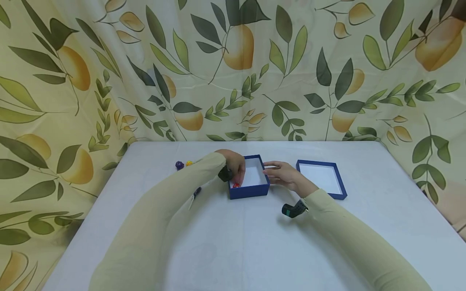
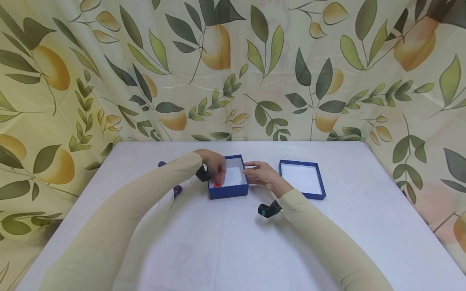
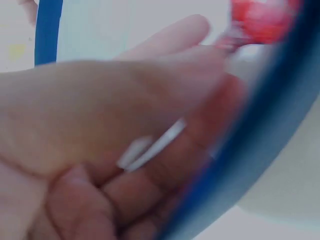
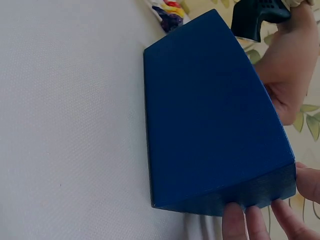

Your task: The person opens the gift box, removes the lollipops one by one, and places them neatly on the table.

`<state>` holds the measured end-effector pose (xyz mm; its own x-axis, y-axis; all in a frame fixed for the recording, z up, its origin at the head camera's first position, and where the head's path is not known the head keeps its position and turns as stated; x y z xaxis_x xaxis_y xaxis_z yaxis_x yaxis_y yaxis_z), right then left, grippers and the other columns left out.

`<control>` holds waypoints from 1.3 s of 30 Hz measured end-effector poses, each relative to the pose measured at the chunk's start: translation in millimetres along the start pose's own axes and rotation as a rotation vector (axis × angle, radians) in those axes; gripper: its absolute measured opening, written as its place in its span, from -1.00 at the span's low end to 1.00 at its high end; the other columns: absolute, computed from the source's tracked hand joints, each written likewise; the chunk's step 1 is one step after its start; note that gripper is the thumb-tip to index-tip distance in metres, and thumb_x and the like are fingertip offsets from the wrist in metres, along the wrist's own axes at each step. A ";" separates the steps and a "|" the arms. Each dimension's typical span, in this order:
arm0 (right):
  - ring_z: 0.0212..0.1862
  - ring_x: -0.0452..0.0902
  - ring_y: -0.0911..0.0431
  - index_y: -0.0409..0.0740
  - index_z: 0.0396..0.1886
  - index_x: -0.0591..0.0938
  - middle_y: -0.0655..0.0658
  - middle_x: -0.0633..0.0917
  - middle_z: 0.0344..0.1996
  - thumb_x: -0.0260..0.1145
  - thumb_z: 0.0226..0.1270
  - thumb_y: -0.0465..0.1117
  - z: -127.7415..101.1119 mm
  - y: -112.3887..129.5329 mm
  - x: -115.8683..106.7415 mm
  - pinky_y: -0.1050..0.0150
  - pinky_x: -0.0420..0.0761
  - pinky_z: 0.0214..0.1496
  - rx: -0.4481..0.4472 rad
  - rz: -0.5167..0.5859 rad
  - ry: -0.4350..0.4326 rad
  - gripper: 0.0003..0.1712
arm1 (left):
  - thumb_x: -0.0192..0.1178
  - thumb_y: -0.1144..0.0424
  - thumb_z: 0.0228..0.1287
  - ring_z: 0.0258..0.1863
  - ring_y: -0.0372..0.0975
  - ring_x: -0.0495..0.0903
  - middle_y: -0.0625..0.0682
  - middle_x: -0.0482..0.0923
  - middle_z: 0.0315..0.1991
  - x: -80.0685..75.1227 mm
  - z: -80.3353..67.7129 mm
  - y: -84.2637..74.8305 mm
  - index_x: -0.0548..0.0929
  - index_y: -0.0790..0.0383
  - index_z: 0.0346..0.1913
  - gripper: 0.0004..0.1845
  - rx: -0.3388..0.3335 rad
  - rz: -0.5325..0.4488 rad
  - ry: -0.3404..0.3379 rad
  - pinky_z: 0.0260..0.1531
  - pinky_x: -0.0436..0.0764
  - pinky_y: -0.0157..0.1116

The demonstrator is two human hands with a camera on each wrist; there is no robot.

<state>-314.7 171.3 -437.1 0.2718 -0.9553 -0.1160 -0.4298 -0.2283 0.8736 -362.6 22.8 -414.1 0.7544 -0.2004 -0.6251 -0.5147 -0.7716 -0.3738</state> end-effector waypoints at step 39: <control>0.33 0.26 -0.19 -0.21 0.41 0.18 -0.36 0.26 0.36 0.14 0.39 -0.23 -3.3 2.1 0.5 0.02 0.34 0.37 -0.002 -0.019 0.011 -0.35 | 0.18 0.29 0.28 -0.46 -0.33 0.57 -0.03 0.69 -0.45 -0.3 13.8 6.2 0.71 0.18 -0.31 -0.89 0.065 0.134 -0.271 -0.36 0.49 -0.49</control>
<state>-312.7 171.0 -433.7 0.2891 -0.9488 -0.1270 -0.4228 -0.2456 0.8723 -371.7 26.5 -425.7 0.5467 -0.1228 -0.8283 -0.6340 -0.7069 -0.3136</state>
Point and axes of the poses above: each hand's wrist, its own z-axis towards the middle knuckle, its own x-axis out of the palm, y = z × x, the point moved 6 cm from there along z, towards the middle knuckle
